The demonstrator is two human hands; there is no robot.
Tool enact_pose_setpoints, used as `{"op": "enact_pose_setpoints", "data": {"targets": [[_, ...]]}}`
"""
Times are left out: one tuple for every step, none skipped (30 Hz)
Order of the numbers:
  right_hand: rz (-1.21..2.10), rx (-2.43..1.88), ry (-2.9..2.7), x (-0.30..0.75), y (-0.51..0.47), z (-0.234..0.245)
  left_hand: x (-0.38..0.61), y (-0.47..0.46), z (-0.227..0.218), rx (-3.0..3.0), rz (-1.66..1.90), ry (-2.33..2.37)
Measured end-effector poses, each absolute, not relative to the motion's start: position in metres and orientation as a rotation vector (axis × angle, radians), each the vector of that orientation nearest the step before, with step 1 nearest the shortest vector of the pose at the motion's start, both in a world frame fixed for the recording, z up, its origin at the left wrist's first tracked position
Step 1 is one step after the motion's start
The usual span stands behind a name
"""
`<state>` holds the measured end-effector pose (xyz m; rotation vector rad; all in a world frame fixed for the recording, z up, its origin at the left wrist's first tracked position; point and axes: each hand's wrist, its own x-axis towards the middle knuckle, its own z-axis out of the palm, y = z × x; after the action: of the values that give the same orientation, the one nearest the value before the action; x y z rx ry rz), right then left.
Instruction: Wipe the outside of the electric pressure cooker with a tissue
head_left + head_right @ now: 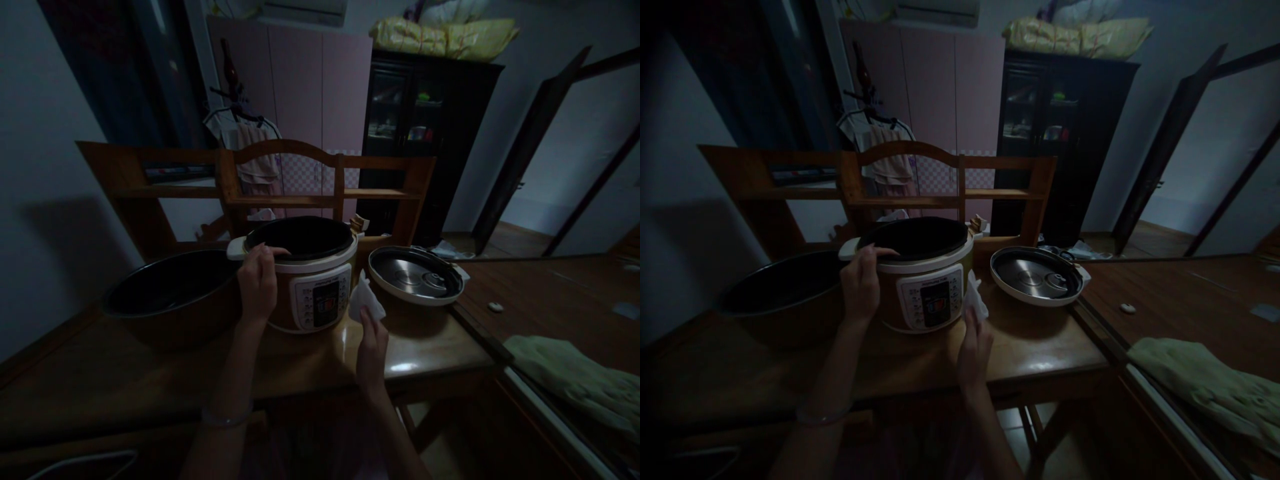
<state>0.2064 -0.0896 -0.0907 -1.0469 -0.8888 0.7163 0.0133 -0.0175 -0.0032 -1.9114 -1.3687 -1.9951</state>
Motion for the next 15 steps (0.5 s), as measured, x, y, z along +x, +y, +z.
{"op": "enact_pose_setpoints", "data": {"targets": [[0.724, -1.017, -0.927, 0.201, -0.09, -0.09, 0.013, -0.018, -0.003, -1.913, -1.995, -1.369], [0.725, -0.986, -0.947, 0.195, -0.091, -0.09, 0.013, -0.017, -0.003, -1.915, -1.996, -1.368], [0.728, -0.957, -0.961, 0.19, -0.091, -0.091, 0.013, -0.017, -0.003, -1.917, -1.997, -1.366], [0.736, -0.928, -0.978, 0.185, -0.092, -0.091, 0.013, -0.017, -0.003, -1.919, -1.997, -1.362], [0.751, -0.908, -0.996, 0.18, -0.092, -0.092, 0.013, -0.017, -0.004, -1.919, -1.998, -1.36], [0.767, -0.898, -1.01, 0.175, -0.093, -0.093, 0.013, -0.017, -0.004, -1.918, -1.997, -1.359], [0.781, -0.898, -1.02, 0.171, -0.093, -0.094, 0.013, -0.017, -0.004, -1.918, -1.995, -1.361], [0.788, -0.899, -1.025, 0.167, -0.094, -0.095, 0.013, -0.017, -0.003, -1.92, -1.992, -1.363], [0.788, -0.897, -1.025, 0.163, -0.095, -0.096, 0.013, -0.017, -0.003, -1.923, -1.991, -1.365], [0.782, -0.889, -1.022, 0.159, -0.096, -0.097, 0.013, -0.017, -0.003, -1.924, -1.991, -1.367], [0.773, -0.879, -1.018, 0.155, -0.097, -0.098, 0.013, -0.017, -0.003, -1.923, -1.994, -1.368], [0.762, -0.868, -1.019, 0.152, -0.099, -0.1, 0.014, -0.017, -0.003, -1.92, -1.996, -1.368], [0.747, -0.861, -1.029, 0.149, -0.1, -0.101, 0.014, -0.017, -0.003, -1.915, -1.998, -1.368], [0.726, -0.861, -1.047, 0.147, -0.1, -0.103, 0.014, -0.017, -0.003, -1.911, -1.997, -1.369], [0.697, -0.87, -1.077, 0.145, -0.1, -0.106, 0.015, -0.018, -0.004, -1.908, -1.993, -1.371]]}}
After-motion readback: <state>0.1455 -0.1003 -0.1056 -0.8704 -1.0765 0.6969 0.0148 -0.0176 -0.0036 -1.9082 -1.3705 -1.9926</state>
